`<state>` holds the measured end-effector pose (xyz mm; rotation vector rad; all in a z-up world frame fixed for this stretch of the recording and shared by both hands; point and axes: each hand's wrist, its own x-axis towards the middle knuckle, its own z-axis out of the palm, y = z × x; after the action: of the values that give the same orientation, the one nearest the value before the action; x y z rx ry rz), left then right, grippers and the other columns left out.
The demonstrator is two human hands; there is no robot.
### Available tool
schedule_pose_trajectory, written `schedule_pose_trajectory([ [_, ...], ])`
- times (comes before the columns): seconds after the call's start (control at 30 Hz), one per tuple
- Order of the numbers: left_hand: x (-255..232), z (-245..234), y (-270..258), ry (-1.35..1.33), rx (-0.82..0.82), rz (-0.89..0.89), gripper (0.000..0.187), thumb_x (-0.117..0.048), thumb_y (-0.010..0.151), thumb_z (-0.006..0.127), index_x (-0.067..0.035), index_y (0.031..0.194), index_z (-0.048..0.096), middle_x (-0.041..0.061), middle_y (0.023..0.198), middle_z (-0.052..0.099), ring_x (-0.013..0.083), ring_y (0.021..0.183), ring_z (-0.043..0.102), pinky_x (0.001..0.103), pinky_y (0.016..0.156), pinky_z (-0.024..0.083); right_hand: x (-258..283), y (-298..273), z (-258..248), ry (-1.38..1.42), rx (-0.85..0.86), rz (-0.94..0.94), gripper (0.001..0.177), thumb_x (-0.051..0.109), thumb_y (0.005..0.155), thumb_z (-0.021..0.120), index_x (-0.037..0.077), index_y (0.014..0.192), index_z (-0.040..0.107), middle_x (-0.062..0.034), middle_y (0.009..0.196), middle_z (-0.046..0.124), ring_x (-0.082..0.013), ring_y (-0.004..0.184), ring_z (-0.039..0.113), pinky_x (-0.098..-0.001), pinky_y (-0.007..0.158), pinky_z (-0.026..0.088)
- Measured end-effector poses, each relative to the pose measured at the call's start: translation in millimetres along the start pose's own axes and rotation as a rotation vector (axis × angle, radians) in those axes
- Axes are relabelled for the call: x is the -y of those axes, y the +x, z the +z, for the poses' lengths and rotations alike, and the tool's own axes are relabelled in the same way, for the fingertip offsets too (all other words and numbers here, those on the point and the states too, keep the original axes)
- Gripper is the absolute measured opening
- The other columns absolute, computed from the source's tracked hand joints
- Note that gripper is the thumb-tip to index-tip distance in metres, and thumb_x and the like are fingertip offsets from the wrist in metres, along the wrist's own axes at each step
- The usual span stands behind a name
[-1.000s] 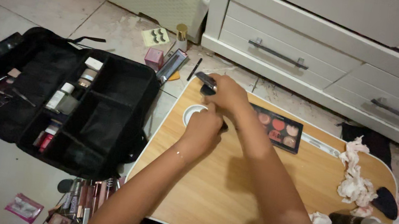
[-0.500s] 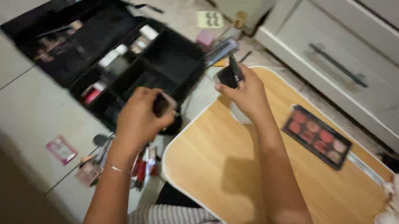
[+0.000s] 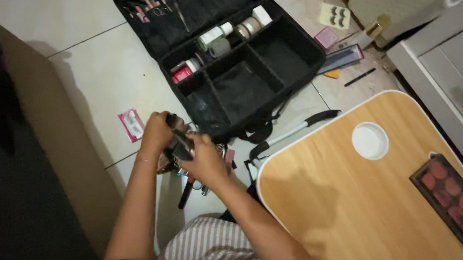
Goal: The person organizes various makeup items on a small table and places them into a black makeup bag. They wipe the surfaces of items like lipsticks and an eyeshadow palette with a tissue before packing them.
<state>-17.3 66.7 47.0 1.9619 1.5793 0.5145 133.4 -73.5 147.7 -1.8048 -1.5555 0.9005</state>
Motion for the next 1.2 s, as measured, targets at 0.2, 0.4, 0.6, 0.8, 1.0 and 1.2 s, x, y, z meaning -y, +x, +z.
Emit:
schedule_pose_trajectory([
  [0.2, 31.6, 28.7, -5.9, 0.111, -0.041, -0.105, 0.045, -0.033, 0.078, 0.082, -0.001, 0.108, 0.071, 0.025, 0.107, 0.065, 0.0439, 0.100, 0.064, 0.051, 0.084, 0.054, -21.5, 1.6, 30.2, -0.049, 0.143, 0.178, 0.077, 0.019, 0.076, 0.080, 0.011, 0.145, 0.048, -0.0139, 0.134, 0.056, -0.0345, 0.111, 0.066, -0.0436, 0.092, 0.052],
  [0.4, 46.7, 38.3, -12.7, 0.066, -0.097, -0.107, 0.044, -0.032, 0.083, 0.081, -0.003, 0.113, 0.069, 0.023, 0.111, 0.064, 0.0430, 0.103, 0.063, 0.051, 0.085, 0.053, -39.4, 17.0, 54.0, -0.128, 0.172, 0.148, 0.074, 0.020, 0.080, 0.079, 0.011, 0.147, 0.047, -0.0105, 0.136, 0.057, -0.0338, 0.107, 0.069, -0.0434, 0.091, 0.055],
  [0.6, 54.5, 38.0, -15.8, 0.027, -0.160, -0.070, 0.050, -0.033, 0.084, 0.081, -0.002, 0.121, 0.067, 0.022, 0.116, 0.063, 0.0419, 0.108, 0.061, 0.049, 0.092, 0.053, -75.5, 24.3, 92.6, 0.002, -0.031, 0.006, 0.075, 0.025, 0.078, 0.085, 0.010, 0.143, 0.051, -0.0162, 0.136, 0.053, -0.0379, 0.117, 0.061, -0.0440, 0.096, 0.052],
  [0.8, 64.5, 36.4, -20.9, 0.072, -0.106, -0.174, 0.059, -0.036, 0.086, 0.076, -0.002, 0.132, 0.061, 0.025, 0.121, 0.061, 0.0446, 0.115, 0.055, 0.051, 0.096, 0.049, -101.3, 23.4, 94.8, 0.163, -0.064, 0.110, 0.079, 0.015, 0.089, 0.066, 0.008, 0.160, 0.032, -0.0225, 0.138, 0.048, -0.0401, 0.119, 0.059, -0.0424, 0.101, 0.050],
  [1.0, 77.4, 49.2, -18.2, 0.084, -0.107, -0.186, 0.064, -0.037, 0.091, 0.072, -0.001, 0.140, 0.054, 0.028, 0.126, 0.059, 0.0473, 0.117, 0.053, 0.053, 0.099, 0.047, -104.4, 18.5, 94.4, 0.101, -0.070, 0.136, 0.089, 0.012, 0.085, 0.069, 0.007, 0.161, 0.021, -0.0271, 0.146, 0.043, -0.0445, 0.132, 0.049, -0.0452, 0.108, 0.042],
  [1.2, 67.6, 51.9, -24.8, 0.091, -0.186, -0.071, 0.069, -0.037, 0.091, 0.071, 0.002, 0.144, 0.049, 0.029, 0.136, 0.052, 0.0489, 0.124, 0.049, 0.055, 0.102, 0.043, -117.9, 11.3, 101.5, 0.193, -0.092, 0.068, 0.089, 0.014, 0.087, 0.070, 0.007, 0.161, 0.022, -0.0280, 0.155, 0.041, -0.0419, 0.141, 0.044, -0.0444, 0.114, 0.039],
])
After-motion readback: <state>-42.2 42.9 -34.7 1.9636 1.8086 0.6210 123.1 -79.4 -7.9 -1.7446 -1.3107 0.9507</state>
